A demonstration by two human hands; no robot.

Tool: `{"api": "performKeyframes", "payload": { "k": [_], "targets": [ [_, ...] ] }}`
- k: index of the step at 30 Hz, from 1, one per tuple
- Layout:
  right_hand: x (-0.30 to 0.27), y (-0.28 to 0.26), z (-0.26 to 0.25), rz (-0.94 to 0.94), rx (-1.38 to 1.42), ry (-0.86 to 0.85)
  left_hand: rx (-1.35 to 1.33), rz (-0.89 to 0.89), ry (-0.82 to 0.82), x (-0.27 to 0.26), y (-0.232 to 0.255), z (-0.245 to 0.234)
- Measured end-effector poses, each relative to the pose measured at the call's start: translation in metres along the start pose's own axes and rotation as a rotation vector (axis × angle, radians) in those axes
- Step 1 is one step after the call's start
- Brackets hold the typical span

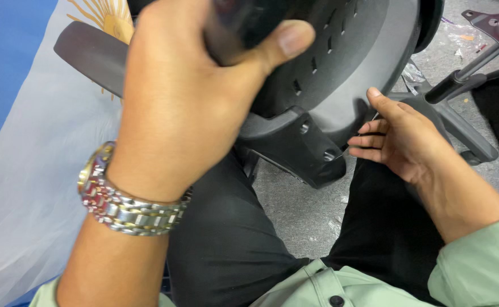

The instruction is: The person assembles an office chair by attaching the seat to the base using a screwdriver. They insert screws into the underside of the seat and tighten them to secure the connection, then place the assembled chair upright.

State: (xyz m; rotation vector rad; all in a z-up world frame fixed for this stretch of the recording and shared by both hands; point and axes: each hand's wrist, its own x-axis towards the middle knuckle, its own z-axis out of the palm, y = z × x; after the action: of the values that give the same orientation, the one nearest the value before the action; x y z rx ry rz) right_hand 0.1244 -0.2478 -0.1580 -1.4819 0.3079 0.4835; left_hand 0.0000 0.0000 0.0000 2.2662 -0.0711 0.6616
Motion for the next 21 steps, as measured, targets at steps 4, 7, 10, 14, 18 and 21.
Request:
{"api": "performKeyframes", "payload": {
  "k": [4, 7, 10, 14, 18, 21],
  "targets": [
    [0.031, 0.003, -0.026, 0.114, 0.037, -0.081, -0.085, 0.39, 0.02, -0.003, -0.018, 0.006],
    [0.038, 0.003, -0.037, 0.072, -0.097, -0.144, -0.033, 0.288, 0.0, -0.003, -0.024, 0.003],
    [0.027, -0.007, -0.027, 0.023, -0.251, -0.136, -0.072, 0.467, 0.017, -0.002, -0.026, 0.001],
    [-0.011, -0.025, -0.008, -0.173, -1.029, 0.236, -0.138, 0.467, 0.003, -0.002, -0.024, 0.009],
    [-0.041, -0.019, 0.017, -0.911, -0.737, -0.073, -0.126, 0.263, -0.043, 0.003, -0.017, 0.012],
    [-0.04, -0.011, 0.038, -1.051, -0.728, -0.356, -0.144, 0.425, -0.009, 0.004, -0.013, 0.011]
  ]
}}
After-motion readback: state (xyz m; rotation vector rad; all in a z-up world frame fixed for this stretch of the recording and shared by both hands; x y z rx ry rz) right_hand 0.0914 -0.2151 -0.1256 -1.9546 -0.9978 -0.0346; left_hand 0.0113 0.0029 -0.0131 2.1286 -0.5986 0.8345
